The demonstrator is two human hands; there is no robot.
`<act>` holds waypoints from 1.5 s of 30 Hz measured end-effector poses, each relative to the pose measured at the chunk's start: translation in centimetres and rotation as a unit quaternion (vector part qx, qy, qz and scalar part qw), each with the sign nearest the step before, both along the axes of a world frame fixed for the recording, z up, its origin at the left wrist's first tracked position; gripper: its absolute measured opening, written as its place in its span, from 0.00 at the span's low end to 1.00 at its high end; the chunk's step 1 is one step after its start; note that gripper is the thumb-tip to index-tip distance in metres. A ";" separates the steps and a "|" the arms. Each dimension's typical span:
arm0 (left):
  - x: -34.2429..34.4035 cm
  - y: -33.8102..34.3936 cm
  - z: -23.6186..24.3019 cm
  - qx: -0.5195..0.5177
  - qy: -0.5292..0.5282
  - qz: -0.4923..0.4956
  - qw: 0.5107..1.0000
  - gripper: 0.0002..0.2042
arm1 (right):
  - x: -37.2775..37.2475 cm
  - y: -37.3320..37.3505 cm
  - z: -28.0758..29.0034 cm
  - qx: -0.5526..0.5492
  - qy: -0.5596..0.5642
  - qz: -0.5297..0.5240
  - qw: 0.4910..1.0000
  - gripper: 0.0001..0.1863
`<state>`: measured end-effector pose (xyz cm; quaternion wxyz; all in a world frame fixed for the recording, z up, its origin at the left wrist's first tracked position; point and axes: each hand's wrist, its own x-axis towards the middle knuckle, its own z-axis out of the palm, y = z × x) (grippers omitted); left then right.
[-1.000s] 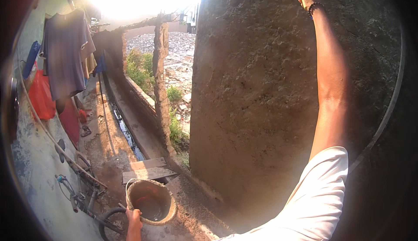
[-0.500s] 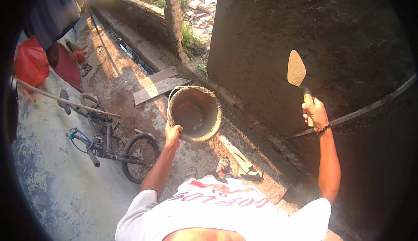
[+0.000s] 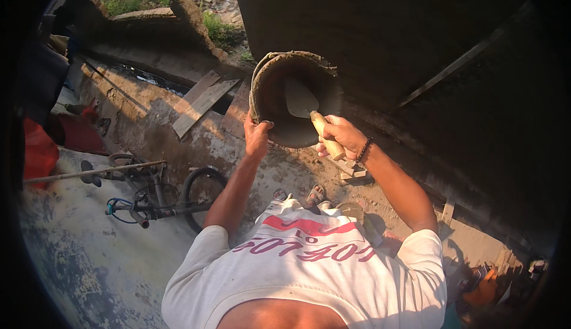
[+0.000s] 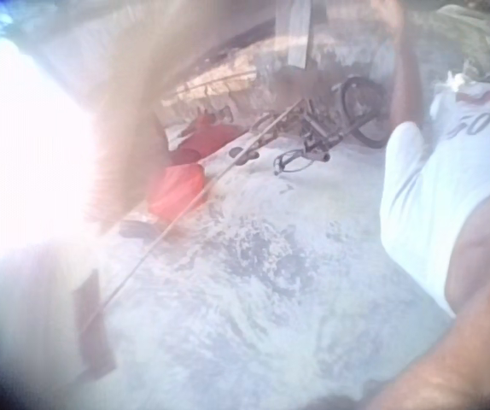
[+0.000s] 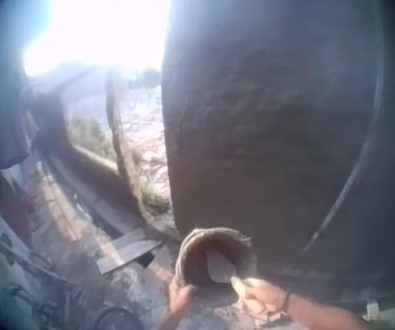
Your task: The person scoops cement from a bucket using a trowel and applies it to a vertical wall surface. They smooth the cement with the trowel and continue the process repeatedly.
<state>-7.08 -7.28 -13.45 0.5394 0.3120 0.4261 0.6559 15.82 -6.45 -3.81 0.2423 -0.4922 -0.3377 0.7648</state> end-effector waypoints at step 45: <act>13.4 1.1 6.7 0.127 0.293 0.013 0.947 0.33 | 7.5 -2.2 -1.6 0.459 -0.666 0.333 0.485 0.17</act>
